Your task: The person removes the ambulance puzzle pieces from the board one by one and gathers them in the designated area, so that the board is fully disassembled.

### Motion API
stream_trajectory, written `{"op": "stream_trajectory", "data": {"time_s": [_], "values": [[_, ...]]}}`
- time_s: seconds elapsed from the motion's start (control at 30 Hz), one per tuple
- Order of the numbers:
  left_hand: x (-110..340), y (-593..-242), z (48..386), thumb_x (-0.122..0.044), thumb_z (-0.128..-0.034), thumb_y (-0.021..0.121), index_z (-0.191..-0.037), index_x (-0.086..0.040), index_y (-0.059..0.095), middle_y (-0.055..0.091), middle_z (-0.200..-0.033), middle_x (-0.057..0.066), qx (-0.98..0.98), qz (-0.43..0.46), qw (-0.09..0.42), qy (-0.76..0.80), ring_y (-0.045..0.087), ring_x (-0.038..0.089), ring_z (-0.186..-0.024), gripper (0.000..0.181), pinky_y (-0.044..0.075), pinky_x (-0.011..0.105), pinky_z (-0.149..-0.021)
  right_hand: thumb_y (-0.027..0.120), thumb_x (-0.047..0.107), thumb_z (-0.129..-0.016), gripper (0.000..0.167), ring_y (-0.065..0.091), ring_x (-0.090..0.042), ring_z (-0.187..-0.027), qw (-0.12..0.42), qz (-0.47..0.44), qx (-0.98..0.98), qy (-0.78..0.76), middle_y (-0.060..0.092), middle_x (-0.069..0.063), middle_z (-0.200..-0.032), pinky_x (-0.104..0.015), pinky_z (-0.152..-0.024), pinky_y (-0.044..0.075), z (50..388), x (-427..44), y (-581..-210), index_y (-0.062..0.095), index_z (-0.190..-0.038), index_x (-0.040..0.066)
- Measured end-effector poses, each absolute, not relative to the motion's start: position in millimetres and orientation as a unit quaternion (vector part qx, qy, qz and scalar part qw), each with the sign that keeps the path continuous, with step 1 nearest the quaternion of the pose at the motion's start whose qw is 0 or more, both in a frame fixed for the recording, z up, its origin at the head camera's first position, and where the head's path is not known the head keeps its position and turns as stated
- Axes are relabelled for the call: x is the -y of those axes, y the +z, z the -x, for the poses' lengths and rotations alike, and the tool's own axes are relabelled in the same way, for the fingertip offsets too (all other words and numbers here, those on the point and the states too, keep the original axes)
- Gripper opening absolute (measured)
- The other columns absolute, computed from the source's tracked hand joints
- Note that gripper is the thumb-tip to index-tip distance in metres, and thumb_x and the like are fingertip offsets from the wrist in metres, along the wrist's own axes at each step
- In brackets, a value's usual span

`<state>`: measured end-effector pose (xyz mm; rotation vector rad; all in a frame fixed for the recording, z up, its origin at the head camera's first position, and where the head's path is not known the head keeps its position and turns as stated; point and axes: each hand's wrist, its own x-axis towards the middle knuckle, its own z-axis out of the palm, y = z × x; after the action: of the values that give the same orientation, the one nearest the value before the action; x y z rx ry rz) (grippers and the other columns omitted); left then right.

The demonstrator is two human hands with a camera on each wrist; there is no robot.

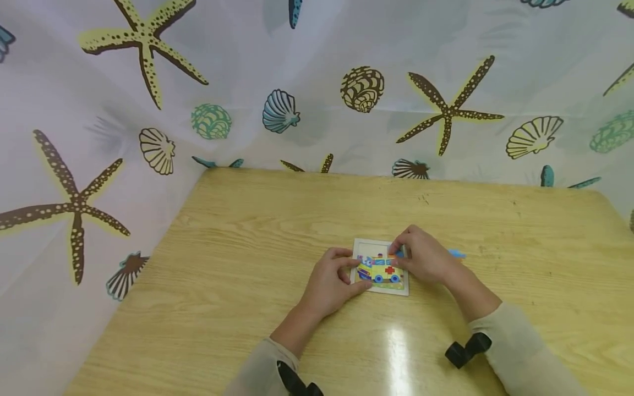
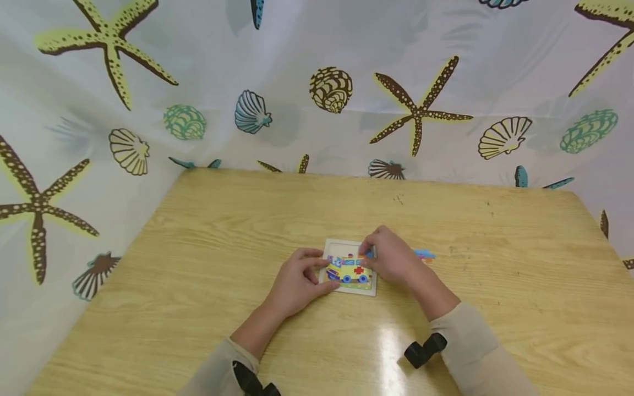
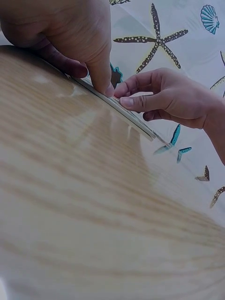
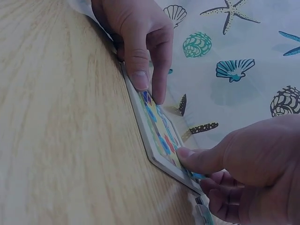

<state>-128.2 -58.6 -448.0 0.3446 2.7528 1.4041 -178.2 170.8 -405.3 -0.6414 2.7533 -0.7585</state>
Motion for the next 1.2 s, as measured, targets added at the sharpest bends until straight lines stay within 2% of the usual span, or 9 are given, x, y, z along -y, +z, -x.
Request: {"op": "stream_trajectory", "data": {"time_s": [0.27, 0.47, 0.57, 0.83, 0.97, 1.2], "values": [[58, -448, 128, -0.029, -0.0797, 0.086, -0.119, -0.003, 0.072, 0.055, -0.135, 0.009, -0.883, -0.105, 0.024, 0.457, 0.053, 0.005, -0.071, 0.049, 0.048, 0.018, -0.066, 0.075, 0.016, -0.090, 0.017, 0.057, -0.016, -0.079, 0.079, 0.221, -0.935, -0.267, 0.058, -0.009, -0.102, -0.032, -0.072, 0.049, 177, -174, -403, 0.066, -0.102, 0.009], [56, -448, 127, -0.029, -0.0791, 0.086, -0.118, -0.002, 0.072, 0.055, -0.135, 0.008, -0.881, -0.105, 0.026, 0.460, 0.054, 0.005, -0.071, 0.049, 0.048, 0.018, -0.067, 0.069, 0.014, -0.095, 0.019, 0.061, -0.019, -0.085, 0.078, 0.198, -0.932, -0.294, 0.063, -0.008, -0.101, -0.036, -0.075, 0.051, 174, -183, -401, 0.066, -0.113, 0.008], [57, -447, 128, -0.028, -0.0791, 0.086, -0.118, -0.003, 0.072, 0.056, -0.135, 0.008, -0.883, -0.104, 0.024, 0.457, 0.054, 0.005, -0.071, 0.049, 0.048, 0.018, -0.067, 0.066, 0.014, -0.096, 0.018, 0.061, -0.019, -0.085, 0.081, 0.194, -0.929, -0.303, 0.064, -0.006, -0.098, -0.035, -0.075, 0.051, 173, -186, -400, 0.068, -0.114, 0.010], [58, -444, 129, -0.029, -0.0789, 0.086, -0.119, -0.004, 0.072, 0.055, -0.135, 0.009, -0.887, -0.104, 0.015, 0.450, 0.052, 0.006, -0.071, 0.049, 0.047, 0.018, -0.068, 0.070, 0.017, -0.094, 0.009, 0.066, -0.020, -0.088, 0.110, 0.173, -0.918, -0.341, 0.066, -0.005, -0.096, -0.032, -0.075, 0.053, 179, -196, -398, 0.069, -0.101, 0.010], [59, -444, 128, -0.029, -0.0785, 0.086, -0.118, -0.004, 0.072, 0.056, -0.135, 0.008, -0.887, -0.102, 0.015, 0.450, 0.052, 0.005, -0.071, 0.049, 0.047, 0.018, -0.068, 0.070, 0.015, -0.094, 0.011, 0.066, -0.021, -0.091, 0.134, 0.160, -0.909, -0.362, 0.065, -0.007, -0.099, -0.032, -0.080, 0.055, 181, -202, -397, 0.068, -0.104, 0.009], [59, -445, 128, -0.029, -0.0781, 0.087, -0.117, -0.003, 0.073, 0.056, -0.136, 0.007, -0.891, -0.102, 0.018, 0.443, 0.053, 0.005, -0.072, 0.049, 0.047, 0.019, -0.071, 0.067, 0.010, -0.095, 0.020, 0.071, -0.024, -0.092, 0.171, 0.147, -0.873, -0.432, 0.059, -0.015, -0.105, -0.033, -0.077, 0.059, 181, -218, -389, 0.065, -0.113, 0.000]]}}
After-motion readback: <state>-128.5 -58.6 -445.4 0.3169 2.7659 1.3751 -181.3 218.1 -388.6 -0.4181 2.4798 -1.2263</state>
